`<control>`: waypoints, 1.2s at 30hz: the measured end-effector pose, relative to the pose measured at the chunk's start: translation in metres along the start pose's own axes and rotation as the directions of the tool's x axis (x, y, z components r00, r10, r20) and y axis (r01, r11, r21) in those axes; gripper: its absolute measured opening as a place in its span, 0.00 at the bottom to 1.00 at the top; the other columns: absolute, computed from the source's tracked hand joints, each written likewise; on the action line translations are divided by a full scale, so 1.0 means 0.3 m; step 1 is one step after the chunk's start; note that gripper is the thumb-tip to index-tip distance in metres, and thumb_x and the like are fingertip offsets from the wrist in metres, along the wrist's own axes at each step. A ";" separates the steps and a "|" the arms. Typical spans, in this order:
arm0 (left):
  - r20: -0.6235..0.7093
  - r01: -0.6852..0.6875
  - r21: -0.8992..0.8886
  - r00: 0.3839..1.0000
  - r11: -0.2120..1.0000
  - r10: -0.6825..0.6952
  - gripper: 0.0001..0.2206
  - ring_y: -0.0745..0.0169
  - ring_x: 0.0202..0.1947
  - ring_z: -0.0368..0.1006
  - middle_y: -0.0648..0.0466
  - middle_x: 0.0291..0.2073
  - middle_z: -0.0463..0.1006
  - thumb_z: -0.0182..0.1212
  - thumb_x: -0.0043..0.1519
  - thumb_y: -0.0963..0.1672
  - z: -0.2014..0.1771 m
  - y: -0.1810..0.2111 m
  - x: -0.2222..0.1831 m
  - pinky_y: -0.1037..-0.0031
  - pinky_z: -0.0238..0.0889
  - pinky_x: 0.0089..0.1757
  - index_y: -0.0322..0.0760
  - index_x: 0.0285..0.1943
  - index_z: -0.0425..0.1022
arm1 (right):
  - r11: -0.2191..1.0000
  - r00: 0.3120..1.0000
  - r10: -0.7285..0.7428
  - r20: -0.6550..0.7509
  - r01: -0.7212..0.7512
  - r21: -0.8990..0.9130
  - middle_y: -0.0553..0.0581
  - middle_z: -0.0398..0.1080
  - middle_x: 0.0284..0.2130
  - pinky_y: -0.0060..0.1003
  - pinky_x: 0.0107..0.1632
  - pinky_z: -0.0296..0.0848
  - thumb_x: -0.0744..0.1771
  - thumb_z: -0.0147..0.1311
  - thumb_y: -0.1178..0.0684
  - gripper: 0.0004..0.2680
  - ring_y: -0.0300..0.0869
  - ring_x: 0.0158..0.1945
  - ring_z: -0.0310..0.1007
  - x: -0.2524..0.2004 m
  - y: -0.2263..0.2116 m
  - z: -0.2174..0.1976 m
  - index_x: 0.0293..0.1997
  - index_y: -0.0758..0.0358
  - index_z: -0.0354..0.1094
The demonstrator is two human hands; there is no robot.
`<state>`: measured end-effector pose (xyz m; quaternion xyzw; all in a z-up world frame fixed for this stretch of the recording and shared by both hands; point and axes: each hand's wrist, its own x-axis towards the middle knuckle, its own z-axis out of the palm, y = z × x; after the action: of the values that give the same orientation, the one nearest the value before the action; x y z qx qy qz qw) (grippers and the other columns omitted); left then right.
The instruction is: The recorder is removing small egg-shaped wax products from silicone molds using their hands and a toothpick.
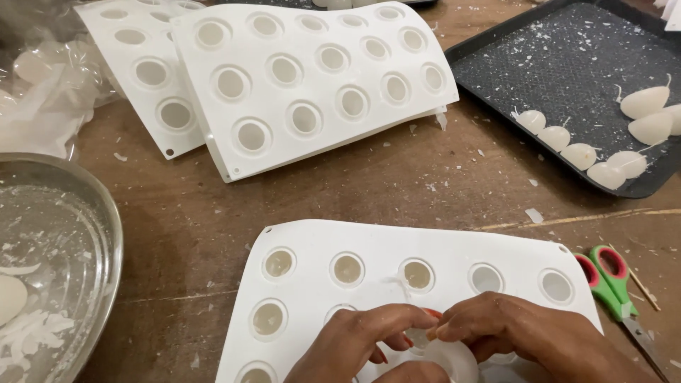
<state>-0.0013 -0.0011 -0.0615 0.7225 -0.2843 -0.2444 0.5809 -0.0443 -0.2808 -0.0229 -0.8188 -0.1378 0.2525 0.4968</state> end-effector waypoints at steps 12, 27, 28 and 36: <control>-0.193 -0.209 0.725 0.852 0.656 0.486 0.11 0.60 0.57 0.75 0.60 0.51 0.80 0.64 0.67 0.52 -0.031 0.108 -0.071 0.61 0.68 0.54 0.45 0.45 0.80 | 0.805 0.796 -0.291 -0.530 -0.095 -0.585 0.70 0.77 0.42 0.40 0.48 0.79 0.64 0.61 0.57 0.18 0.47 0.45 0.81 0.021 -0.029 -0.373 0.57 0.76 0.64; -0.017 -0.115 0.969 0.850 0.217 0.527 0.27 0.47 0.70 0.58 0.44 0.67 0.66 0.36 0.70 0.59 -0.069 -0.047 -0.041 0.36 0.41 0.65 0.48 0.70 0.66 | 0.625 0.501 -0.403 -0.766 -0.460 -0.631 0.69 0.76 0.41 0.41 0.46 0.78 0.68 0.61 0.59 0.12 0.50 0.45 0.79 0.018 0.211 -0.656 0.57 0.67 0.72; -0.014 -0.139 0.968 0.805 0.211 0.593 0.31 0.47 0.72 0.55 0.43 0.69 0.64 0.35 0.71 0.63 -0.068 -0.048 -0.039 0.38 0.39 0.67 0.47 0.72 0.64 | 0.619 0.498 -0.418 -0.760 -0.455 -0.640 0.69 0.76 0.42 0.41 0.46 0.78 0.68 0.59 0.61 0.11 0.50 0.45 0.79 0.006 0.221 -0.663 0.57 0.66 0.73; -0.011 -0.131 0.954 0.884 0.270 0.467 0.33 0.43 0.68 0.58 0.41 0.64 0.67 0.35 0.65 0.65 -0.066 -0.039 -0.034 0.34 0.40 0.61 0.46 0.64 0.70 | 0.400 0.534 -0.307 -0.788 -0.679 -0.616 0.64 0.77 0.43 0.41 0.43 0.77 0.65 0.61 0.63 0.12 0.50 0.40 0.79 0.007 0.209 -0.650 0.53 0.57 0.78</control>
<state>0.0065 0.0218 -0.0686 0.8804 -0.4155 0.1884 0.1293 0.0633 -0.4543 -0.0048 -0.9696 0.1097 -0.2107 -0.0590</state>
